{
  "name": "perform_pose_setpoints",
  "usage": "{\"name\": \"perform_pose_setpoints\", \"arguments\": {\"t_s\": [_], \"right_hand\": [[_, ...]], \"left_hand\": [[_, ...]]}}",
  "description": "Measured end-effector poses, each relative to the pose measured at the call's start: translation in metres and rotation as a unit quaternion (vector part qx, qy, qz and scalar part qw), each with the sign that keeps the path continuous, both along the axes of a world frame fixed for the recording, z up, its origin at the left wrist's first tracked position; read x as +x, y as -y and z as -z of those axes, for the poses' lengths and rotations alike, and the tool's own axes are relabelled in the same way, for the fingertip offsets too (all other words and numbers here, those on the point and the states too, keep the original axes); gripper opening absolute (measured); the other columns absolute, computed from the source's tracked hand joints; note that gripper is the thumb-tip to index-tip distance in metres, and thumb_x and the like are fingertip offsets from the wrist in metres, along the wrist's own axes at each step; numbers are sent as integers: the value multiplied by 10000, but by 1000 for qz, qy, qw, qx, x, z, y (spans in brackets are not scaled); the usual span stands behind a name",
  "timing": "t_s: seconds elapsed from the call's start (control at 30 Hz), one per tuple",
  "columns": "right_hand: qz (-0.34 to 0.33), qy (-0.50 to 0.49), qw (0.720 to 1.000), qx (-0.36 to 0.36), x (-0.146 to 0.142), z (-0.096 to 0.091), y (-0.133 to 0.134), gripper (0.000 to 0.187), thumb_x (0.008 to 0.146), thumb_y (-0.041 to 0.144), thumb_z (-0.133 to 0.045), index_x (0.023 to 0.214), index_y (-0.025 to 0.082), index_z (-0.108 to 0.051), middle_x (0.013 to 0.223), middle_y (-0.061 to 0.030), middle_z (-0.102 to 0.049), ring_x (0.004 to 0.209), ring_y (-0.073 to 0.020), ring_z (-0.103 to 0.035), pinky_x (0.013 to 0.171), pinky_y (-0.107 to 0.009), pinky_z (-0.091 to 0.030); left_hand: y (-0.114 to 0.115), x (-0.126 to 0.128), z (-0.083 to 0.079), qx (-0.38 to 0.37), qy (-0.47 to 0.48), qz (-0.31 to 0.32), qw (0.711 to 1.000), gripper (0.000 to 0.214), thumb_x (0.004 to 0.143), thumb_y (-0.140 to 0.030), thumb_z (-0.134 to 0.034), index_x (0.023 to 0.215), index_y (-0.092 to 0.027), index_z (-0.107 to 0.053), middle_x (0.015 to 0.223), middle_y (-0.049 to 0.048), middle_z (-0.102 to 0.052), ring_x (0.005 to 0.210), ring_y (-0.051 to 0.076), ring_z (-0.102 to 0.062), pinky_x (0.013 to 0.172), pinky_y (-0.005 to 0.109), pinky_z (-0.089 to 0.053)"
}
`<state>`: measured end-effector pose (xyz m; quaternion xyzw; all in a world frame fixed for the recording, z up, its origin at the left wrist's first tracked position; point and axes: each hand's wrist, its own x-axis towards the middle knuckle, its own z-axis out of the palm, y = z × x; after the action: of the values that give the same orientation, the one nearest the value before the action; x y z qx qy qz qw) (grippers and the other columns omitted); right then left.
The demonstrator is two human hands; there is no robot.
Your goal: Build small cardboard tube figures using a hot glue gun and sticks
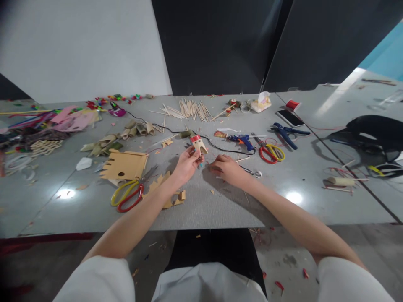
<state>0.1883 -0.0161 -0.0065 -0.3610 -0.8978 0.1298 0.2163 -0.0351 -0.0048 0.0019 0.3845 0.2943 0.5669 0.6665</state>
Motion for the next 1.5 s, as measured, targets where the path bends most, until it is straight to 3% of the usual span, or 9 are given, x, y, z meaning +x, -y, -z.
{"name": "perform_pose_setpoints", "arguments": {"t_s": [0.2, 0.47, 0.67, 0.9, 1.07, 1.23, 1.4, 1.5], "right_hand": [[29, 7, 998, -55, -11, 1, -3, 91, 989, 217, -714, 1046, 235, -783, 1111, -70, -743, 1102, -253, -668, 979, -385, -434], [60, -24, 995, -82, -6, -5, -3, 42, 959, 189, -732, 972, 207, -768, 1012, -48, -755, 863, -181, -684, 878, -331, -429], [76, 14, 993, -85, -9, -8, -1, 46, 940, 204, -763, 982, 212, -778, 1072, -62, -746, 942, -211, -663, 881, -353, -386], [90, 63, 988, -111, -11, -11, 3, 64, 967, 193, -697, 948, 198, -758, 1090, -67, -719, 1019, -243, -630, 859, -363, -338], [112, 66, 986, -108, -13, -16, 6, 90, 967, 223, -709, 1037, 195, -759, 1160, -86, -704, 1134, -276, -608, 879, -369, -332], [108, 102, 981, -122, -15, -22, 10, 119, 1018, 218, -638, 983, 180, -744, 1135, -86, -688, 1088, -259, -608, 915, -379, -337], [97, 137, 981, -98, -16, -23, 15, 138, 1070, 249, -573, 1051, 165, -681, 1220, -153, -667, 1134, -286, -607, 923, -395, -377], [83, 102, 988, -87, -14, -23, 16, 130, 1078, 233, -535, 1058, 162, -642, 1192, -157, -684, 1055, -261, -629, 920, -396, -405]], "left_hand": [[1, 1, 1, 8, -19, 6, 1000, 412, 794, -408, -933, 1037, -204, -671, 1065, 57, -762, 754, 105, -650, 776, 291, -566], [1, 1, 3, 8, -16, 4, 1000, 355, 834, -368, -899, 1070, -201, -694, 1104, 69, -770, 760, 108, -662, 789, 304, -571], [2, 3, 2, 8, -21, -5, 1000, 385, 803, -406, -919, 1033, -188, -700, 1099, 79, -763, 809, 135, -692, 808, 313, -578], [2, 4, 3, 5, -25, 0, 1000, 345, 830, -349, -890, 1063, -184, -696, 918, 19, -701, 722, 97, -616, 733, 277, -505], [2, 5, 5, 16, -24, 4, 1000, 375, 825, -360, -900, 1086, -178, -701, 958, 35, -731, 717, 98, -615, 715, 274, -498], [2, 6, 6, 15, -11, 1, 1000, 400, 796, -354, -930, 1078, -183, -703, 984, 39, -742, 707, 98, -622, 708, 277, -503], [4, 6, 4, 10, -7, -10, 1000, 426, 777, -337, -947, 1080, -190, -686, 958, 20, -723, 727, 104, -637, 719, 279, -506], [4, 6, 4, 8, -6, -12, 1000, 441, 769, -342, -948, 1083, -190, -679, 964, 21, -732, 715, 100, -627, 719, 279, -503]]}}
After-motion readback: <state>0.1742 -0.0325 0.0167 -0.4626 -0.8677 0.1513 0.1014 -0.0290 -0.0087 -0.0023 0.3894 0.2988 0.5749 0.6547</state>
